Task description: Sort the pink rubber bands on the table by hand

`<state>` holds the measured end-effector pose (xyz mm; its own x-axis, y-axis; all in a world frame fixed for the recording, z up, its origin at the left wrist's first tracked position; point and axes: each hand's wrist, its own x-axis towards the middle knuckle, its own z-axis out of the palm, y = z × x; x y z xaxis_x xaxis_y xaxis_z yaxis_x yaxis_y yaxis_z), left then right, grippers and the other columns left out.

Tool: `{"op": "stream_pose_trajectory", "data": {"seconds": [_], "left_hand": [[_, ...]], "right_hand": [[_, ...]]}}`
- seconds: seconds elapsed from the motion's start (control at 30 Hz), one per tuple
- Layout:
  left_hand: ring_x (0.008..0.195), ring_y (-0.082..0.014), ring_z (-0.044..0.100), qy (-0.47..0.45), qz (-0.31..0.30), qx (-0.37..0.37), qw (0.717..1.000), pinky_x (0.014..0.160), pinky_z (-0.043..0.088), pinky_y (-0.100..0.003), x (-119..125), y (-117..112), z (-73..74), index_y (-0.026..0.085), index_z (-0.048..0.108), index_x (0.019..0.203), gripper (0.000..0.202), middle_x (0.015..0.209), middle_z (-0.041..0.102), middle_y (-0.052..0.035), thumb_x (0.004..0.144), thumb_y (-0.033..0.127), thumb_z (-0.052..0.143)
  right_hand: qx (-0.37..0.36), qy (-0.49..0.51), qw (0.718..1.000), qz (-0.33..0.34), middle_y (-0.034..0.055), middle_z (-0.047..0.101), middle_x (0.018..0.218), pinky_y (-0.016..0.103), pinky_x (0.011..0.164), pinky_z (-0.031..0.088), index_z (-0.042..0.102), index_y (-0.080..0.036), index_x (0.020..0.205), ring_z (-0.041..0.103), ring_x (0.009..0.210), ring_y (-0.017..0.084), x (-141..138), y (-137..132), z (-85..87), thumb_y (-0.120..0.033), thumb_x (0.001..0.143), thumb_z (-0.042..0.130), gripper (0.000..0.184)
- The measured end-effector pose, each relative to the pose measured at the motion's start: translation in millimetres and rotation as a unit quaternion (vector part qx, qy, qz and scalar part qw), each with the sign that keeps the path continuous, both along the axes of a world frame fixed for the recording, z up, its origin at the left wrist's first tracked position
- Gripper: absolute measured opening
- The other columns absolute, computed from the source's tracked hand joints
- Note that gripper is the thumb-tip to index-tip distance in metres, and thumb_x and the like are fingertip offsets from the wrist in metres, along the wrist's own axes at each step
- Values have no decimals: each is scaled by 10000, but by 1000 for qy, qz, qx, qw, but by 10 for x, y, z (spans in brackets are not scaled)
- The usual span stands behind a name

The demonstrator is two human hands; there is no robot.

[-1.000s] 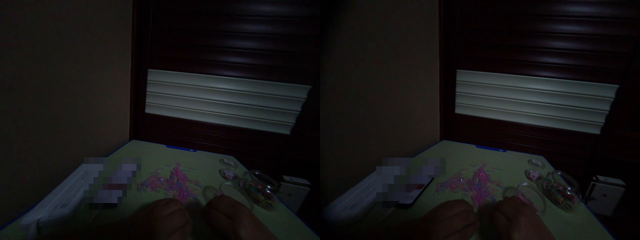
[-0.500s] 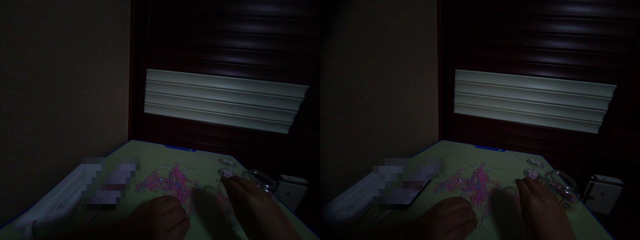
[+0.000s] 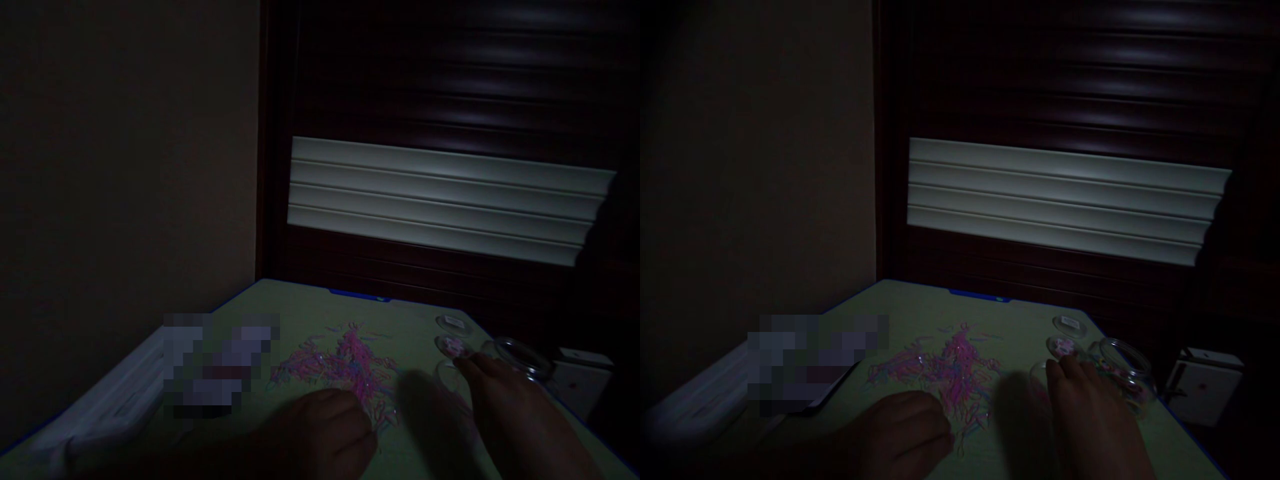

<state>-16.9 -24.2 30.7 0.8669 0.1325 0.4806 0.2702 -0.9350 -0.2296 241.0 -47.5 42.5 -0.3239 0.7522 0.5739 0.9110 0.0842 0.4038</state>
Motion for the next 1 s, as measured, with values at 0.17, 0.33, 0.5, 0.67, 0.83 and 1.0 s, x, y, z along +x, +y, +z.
{"op": "stream_pose_trajectory", "data": {"seconds": [0.17, 0.33, 0.5, 0.67, 0.83, 1.0], "left_hand": [[697, -154, 497, 16, 0, 5, 1000, 650, 452, -265, 2, 26, 4, 97, 571, 902, 215, 732, 564, -61, 908, 95, 356], [665, -150, 492, 21, -49, 25, 998, 613, 446, -257, 1, 102, 15, 87, 563, 933, 190, 701, 552, -48, 896, 100, 377], [672, -156, 492, -1, -46, 13, 999, 602, 436, -261, 0, 112, -35, 83, 566, 938, 222, 703, 548, -54, 913, 110, 347], [674, -169, 482, 5, -44, 5, 999, 594, 432, -284, -3, 79, -43, 62, 573, 938, 269, 716, 551, -67, 921, 108, 309], [666, -161, 485, 2, -51, 15, 999, 577, 419, -263, 4, 121, -63, 72, 566, 931, 192, 692, 535, -57, 894, 106, 381], [655, -148, 474, 0, -22, 22, 1000, 568, 404, -243, 3, 147, -91, 102, 557, 886, 172, 679, 522, -41, 893, 106, 385]], "right_hand": [[4, -2, 1000, -1, 158, 653, 986, 396, 683, 529, 665, -113, 967, 638, 813, 256, 5, -1, -18, 48, 670, 382, 441], [-14, -2, 1000, -8, 168, 646, 1002, 397, 681, 528, 653, -104, 1009, 639, 815, 260, 40, 21, -53, 57, 675, 363, 471], [-47, 26, 998, -36, 147, 624, 1070, 387, 722, 516, 647, -134, 1025, 624, 872, 252, 27, 26, -44, 33, 694, 380, 457], [-49, 22, 998, -27, 147, 614, 1089, 377, 746, 508, 631, -117, 1053, 607, 917, 257, 27, -5, -17, 39, 642, 382, 505], [-33, 21, 999, -31, 155, 613, 1086, 376, 722, 513, 584, -112, 1126, 607, 915, 264, 58, 12, -71, 30, 635, 377, 552], [-10, 20, 1000, -15, 139, 636, 1046, 361, 696, 524, 612, -120, 1092, 623, 883, 245, 30, 5, -34, 19, 661, 357, 519]]}}
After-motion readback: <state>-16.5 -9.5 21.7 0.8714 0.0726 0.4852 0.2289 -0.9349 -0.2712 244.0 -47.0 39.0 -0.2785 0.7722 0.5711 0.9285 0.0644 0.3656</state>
